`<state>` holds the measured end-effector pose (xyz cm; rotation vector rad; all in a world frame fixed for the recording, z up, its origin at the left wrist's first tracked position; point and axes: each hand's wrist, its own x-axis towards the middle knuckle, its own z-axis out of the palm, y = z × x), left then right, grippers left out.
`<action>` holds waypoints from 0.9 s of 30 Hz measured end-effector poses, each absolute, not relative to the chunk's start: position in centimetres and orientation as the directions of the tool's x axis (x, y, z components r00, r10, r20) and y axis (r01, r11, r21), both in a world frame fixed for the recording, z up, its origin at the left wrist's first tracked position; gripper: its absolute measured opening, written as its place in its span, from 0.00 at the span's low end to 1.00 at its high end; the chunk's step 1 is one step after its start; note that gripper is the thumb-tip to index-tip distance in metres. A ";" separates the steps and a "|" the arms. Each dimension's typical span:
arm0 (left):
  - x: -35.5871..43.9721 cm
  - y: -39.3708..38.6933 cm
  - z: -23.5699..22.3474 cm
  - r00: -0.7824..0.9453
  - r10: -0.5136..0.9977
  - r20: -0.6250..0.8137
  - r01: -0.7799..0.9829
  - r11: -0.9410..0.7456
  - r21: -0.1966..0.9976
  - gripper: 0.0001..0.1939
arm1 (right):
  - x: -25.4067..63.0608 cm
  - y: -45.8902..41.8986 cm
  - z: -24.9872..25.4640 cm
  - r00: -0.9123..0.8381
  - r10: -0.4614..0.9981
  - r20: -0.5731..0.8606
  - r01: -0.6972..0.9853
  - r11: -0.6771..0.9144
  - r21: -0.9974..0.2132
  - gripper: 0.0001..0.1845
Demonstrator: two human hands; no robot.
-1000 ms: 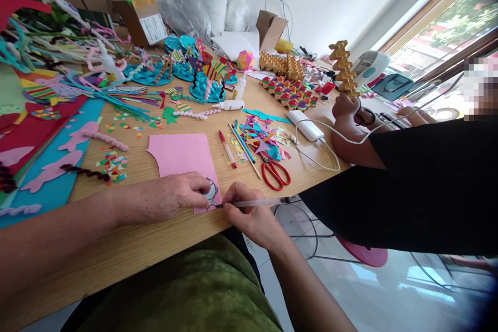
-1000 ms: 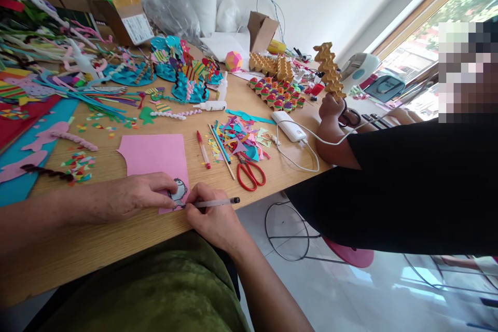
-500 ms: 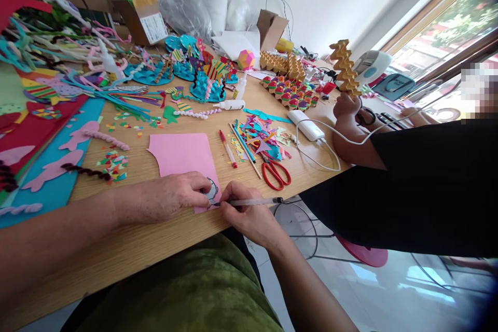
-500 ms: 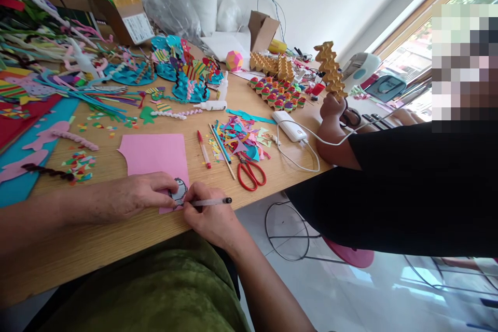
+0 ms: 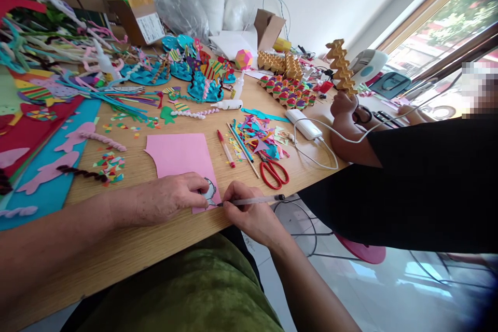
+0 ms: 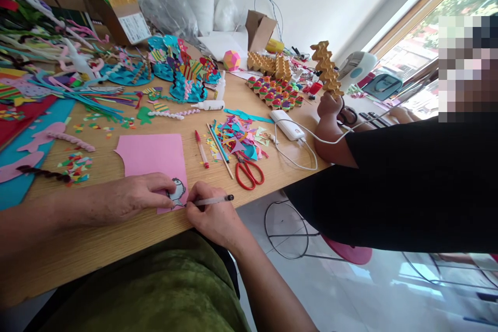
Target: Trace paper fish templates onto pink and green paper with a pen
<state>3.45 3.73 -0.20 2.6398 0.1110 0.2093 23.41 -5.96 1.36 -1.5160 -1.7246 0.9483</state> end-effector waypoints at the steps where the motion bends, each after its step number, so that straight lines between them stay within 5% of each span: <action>1: 3.5 3.7 -0.1 0.985 0.118 0.126 0.044 -0.878 0.477 0.16 | 23.4 -5.9 1.3 -0.124 0.992 0.009 0.516 0.072 -0.853 0.05; 27: 3.7 3.4 -0.4 0.977 0.165 0.132 0.077 -0.860 0.504 0.18 | 23.2 -6.0 1.3 -0.112 0.993 0.034 0.531 0.089 -0.843 0.05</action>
